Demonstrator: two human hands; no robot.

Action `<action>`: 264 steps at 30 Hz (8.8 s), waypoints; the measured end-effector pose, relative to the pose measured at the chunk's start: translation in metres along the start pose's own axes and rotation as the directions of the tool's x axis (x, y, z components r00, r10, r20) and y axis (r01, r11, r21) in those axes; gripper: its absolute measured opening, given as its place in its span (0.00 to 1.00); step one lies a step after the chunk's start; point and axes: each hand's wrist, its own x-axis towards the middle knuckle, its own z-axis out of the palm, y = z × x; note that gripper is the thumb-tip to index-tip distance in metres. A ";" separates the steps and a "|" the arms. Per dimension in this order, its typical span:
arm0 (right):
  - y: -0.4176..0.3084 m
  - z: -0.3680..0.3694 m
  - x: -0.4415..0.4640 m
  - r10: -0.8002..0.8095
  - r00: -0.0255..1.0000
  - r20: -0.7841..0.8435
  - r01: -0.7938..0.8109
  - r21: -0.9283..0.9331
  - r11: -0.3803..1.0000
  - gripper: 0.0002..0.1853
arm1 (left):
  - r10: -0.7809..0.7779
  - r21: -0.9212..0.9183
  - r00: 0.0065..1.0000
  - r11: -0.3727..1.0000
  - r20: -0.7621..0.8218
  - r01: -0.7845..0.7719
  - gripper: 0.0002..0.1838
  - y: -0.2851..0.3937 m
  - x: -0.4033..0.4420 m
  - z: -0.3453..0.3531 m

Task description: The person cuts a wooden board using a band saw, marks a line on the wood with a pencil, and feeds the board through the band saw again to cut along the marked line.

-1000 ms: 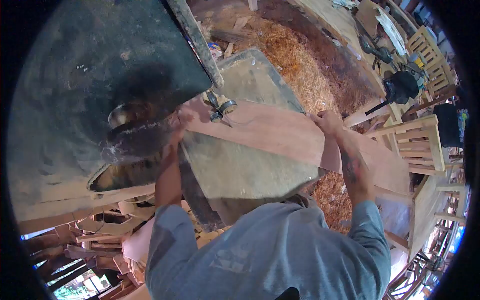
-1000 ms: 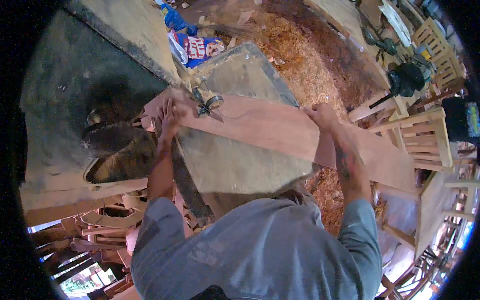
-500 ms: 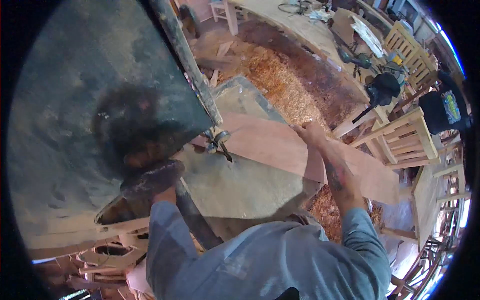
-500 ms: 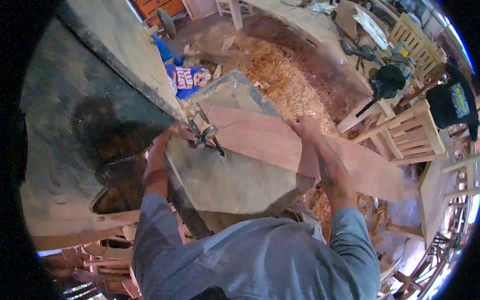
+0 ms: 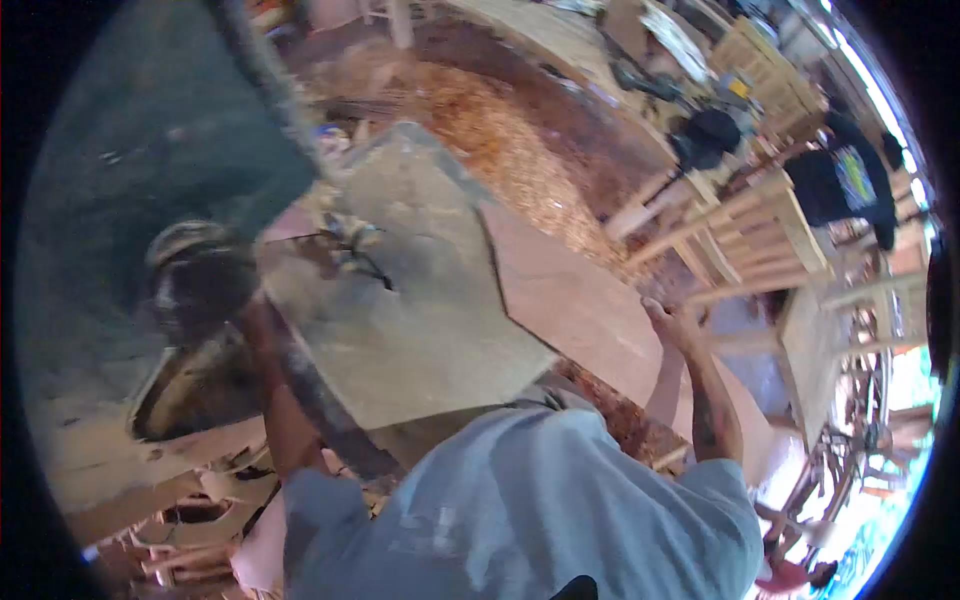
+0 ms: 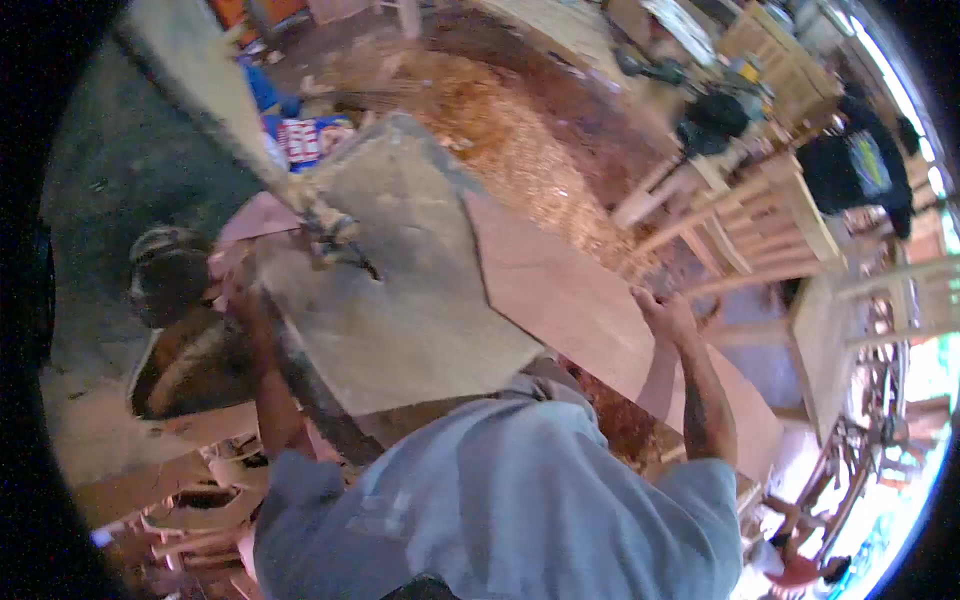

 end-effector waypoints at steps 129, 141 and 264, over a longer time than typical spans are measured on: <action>-0.079 -0.002 0.493 -0.462 0.854 -0.242 0.149 -0.736 0.660 0.28 | -0.116 -0.079 0.993 0.990 0.005 0.116 0.07 0.162 -0.116 0.045; -0.054 0.003 0.526 -0.640 0.746 -0.185 0.231 -0.829 0.510 0.30 | -0.167 -0.063 0.985 0.984 0.046 0.170 0.07 0.159 -0.114 0.047; 0.038 -0.012 0.376 0.192 0.709 -0.678 -0.014 0.259 0.966 0.20 | -0.132 -0.080 0.976 0.986 0.173 0.147 0.10 0.110 -0.035 0.079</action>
